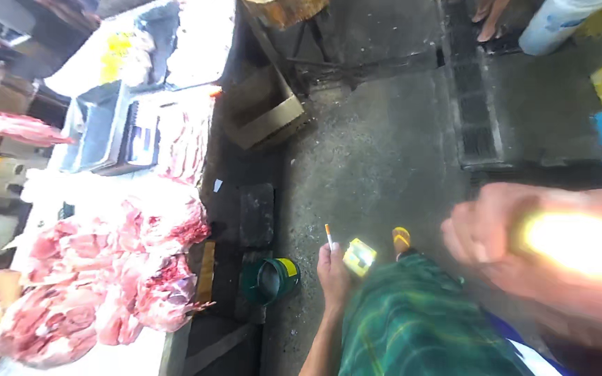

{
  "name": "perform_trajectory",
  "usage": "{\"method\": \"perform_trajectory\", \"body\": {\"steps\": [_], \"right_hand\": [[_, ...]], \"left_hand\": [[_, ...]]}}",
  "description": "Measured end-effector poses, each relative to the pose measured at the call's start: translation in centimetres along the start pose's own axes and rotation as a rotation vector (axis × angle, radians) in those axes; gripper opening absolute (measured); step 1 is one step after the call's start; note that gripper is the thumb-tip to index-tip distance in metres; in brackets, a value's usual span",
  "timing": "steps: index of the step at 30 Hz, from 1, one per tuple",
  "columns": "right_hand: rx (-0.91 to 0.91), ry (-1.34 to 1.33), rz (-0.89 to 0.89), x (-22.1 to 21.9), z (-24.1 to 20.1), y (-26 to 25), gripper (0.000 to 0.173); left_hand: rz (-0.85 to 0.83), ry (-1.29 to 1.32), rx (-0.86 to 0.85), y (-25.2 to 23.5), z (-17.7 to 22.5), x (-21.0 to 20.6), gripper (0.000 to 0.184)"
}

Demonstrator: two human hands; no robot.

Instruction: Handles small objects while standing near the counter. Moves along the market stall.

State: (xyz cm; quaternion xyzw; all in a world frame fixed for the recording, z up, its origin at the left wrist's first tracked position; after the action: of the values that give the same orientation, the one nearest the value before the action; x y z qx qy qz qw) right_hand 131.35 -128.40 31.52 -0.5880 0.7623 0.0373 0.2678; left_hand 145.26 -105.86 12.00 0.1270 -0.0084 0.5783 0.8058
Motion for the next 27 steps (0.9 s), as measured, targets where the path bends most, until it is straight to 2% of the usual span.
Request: {"method": "perform_trajectory", "body": {"steps": [6, 11, 19, 27], "right_hand": [[-0.078, 0.104, -0.156, 3.8, -1.2, -8.8, 0.033], [-0.006, 0.168, -0.244, 4.0, -1.0, -13.9, 0.033], [0.077, 0.157, -0.238, 2.4, 1.5, -17.7, 0.034], [0.124, 0.188, -0.118, 2.3, 2.2, -19.4, 0.035]], "left_hand": [[0.136, -0.002, 0.05, -6.6, 3.1, -2.1, 0.025], [0.157, 0.028, 0.029, -10.8, 3.6, -2.8, 0.024], [0.077, -0.001, 0.006, -16.9, 4.4, -1.1, 0.022], [0.056, -0.035, -0.014, -20.1, 5.1, 0.0, 0.024]]}}
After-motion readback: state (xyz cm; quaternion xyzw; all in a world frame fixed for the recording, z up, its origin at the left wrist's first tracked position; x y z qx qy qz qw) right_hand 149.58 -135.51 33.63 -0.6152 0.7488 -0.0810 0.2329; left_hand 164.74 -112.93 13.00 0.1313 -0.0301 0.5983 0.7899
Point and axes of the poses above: each hand's wrist, its own y-axis away from the middle knuckle, its own x-axis out of the back of the hand, z = x × y, the point moved 3 cm from there along -y, towards the middle knuckle, and after that the axes turned 1 degree about z, right-handed, at the moved point
